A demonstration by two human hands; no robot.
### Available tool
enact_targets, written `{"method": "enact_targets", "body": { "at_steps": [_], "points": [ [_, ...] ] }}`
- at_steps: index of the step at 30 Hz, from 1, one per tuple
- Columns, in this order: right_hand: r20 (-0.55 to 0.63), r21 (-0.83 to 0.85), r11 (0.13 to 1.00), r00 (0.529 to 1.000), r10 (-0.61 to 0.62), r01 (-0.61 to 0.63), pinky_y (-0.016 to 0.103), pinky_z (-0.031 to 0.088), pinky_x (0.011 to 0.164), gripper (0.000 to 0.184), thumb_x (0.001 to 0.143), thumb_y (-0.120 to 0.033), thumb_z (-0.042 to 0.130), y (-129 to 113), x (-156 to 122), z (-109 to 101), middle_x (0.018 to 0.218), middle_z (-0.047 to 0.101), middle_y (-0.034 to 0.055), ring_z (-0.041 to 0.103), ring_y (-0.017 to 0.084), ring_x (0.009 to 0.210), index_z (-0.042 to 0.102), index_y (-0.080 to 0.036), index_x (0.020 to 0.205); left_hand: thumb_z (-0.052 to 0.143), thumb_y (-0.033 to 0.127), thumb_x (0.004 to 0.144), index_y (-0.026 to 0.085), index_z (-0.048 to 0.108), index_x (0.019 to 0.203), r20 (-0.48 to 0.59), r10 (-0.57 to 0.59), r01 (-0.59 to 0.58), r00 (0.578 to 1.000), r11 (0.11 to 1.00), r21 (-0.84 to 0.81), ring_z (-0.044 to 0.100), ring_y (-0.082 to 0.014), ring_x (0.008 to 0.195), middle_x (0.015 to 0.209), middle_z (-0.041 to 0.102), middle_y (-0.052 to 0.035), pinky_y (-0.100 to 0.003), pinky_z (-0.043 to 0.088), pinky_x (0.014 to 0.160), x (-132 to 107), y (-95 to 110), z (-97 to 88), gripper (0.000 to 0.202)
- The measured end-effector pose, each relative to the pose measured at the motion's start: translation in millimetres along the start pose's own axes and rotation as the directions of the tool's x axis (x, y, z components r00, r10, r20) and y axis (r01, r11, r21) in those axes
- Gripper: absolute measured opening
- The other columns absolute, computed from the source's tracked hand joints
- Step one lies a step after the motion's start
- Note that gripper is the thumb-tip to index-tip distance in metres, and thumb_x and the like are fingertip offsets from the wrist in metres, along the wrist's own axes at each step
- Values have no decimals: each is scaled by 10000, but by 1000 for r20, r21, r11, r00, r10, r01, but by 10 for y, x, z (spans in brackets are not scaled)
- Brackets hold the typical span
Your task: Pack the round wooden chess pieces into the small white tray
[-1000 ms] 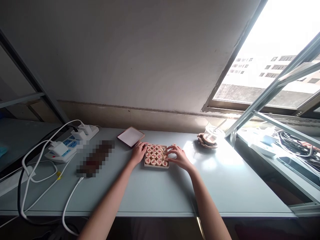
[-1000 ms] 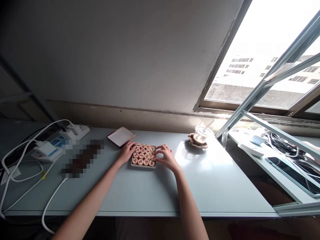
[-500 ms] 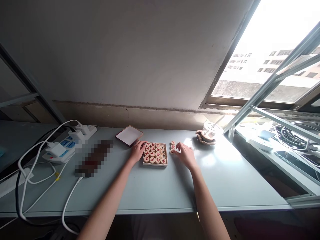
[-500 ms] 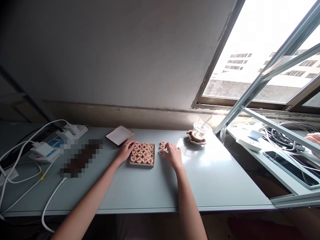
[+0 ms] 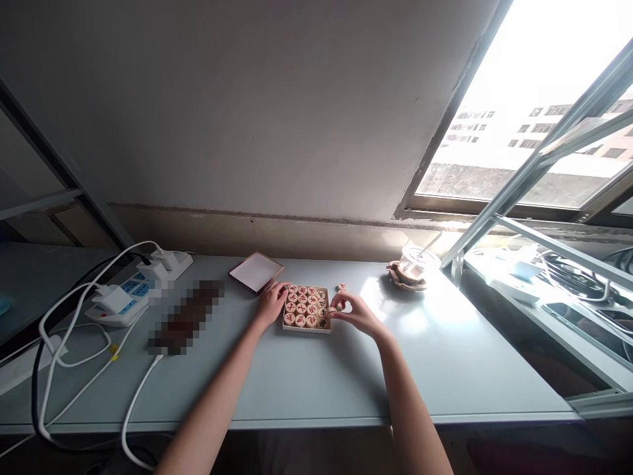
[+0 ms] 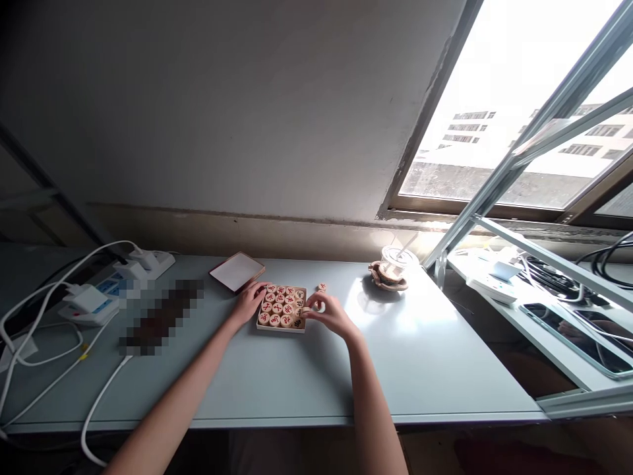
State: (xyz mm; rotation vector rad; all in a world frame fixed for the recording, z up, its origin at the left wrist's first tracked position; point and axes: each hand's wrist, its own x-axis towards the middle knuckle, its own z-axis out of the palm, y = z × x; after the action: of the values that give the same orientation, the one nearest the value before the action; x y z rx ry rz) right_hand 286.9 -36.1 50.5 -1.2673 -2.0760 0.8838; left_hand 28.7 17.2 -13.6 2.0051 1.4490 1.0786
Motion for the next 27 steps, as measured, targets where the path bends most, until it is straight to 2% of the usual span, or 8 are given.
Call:
{"method": "enact_targets", "body": {
  "at_steps": [3,6,8,12,15,18,23,27],
  "points": [
    [67,4,988,986,151,-152,263,389,626,281,744,-472,594,110,-81,-116,784,582,6,508,151,708,564,-203,820,388,229,861,193,591,1018,-5,3,-3,1000,1000,-1,566,-190,991,1039,619,-63,-344,437,911,-2,-16,10,259],
    [-49,-192,940,960,277,-281,275,377,607,278,745,-485,564,188,-125,-152,711,587,-5,508,156,653,536,-211,783,387,238,863,198,593,1024,-5,2,-2,1000,1000,0,569,-190,983,1034,618,-61,-343,441,908,-3,-19,10,264],
    [-158,-316,913,963,218,-259,305,390,678,251,790,-470,499,189,-108,-104,790,612,10,534,175,734,538,-224,819,387,238,862,194,594,1024,-4,4,-4,1000,1000,3,568,-192,982,1034,617,-63,-345,444,900,-2,-18,8,267],
    [-324,-489,842,944,69,-230,425,356,886,313,861,-381,387,141,31,156,1209,534,76,467,239,1109,498,-251,1123,385,236,862,200,596,1026,-4,10,-10,1000,1000,2,568,-191,983,1034,618,-60,-345,447,898,1,-21,7,269],
    [-338,-596,757,939,67,-269,518,238,1009,444,879,-279,338,163,160,381,1415,345,112,296,258,1296,356,-210,1317,387,234,862,200,597,1024,-6,15,-15,1000,1000,1,571,-188,980,1035,619,-59,-343,448,899,1,-22,8,268],
    [-307,-650,711,949,76,-268,560,152,1052,488,900,-234,270,236,257,493,1468,253,98,193,250,1355,270,-196,1386,386,235,863,199,595,1026,-3,10,-10,1000,1000,2,571,-187,982,1044,620,-59,-342,449,898,1,-14,4,268],
    [-223,-655,724,971,85,-214,460,250,1063,480,908,-176,217,385,322,406,1461,280,75,217,216,1353,336,-186,1373,384,240,864,192,590,1039,11,-8,8,1000,1000,12,566,-194,1007,1071,612,-65,-350,446,903,1,-3,-2,275],
    [-277,-636,714,951,141,-291,415,259,1071,541,837,-32,213,559,313,218,1460,271,106,213,209,1354,371,-105,1349,393,219,856,188,593,1030,0,-3,3,1000,1000,17,566,-199,1005,1067,614,-70,-363,446,906,2,-5,4,268]
  ]
}}
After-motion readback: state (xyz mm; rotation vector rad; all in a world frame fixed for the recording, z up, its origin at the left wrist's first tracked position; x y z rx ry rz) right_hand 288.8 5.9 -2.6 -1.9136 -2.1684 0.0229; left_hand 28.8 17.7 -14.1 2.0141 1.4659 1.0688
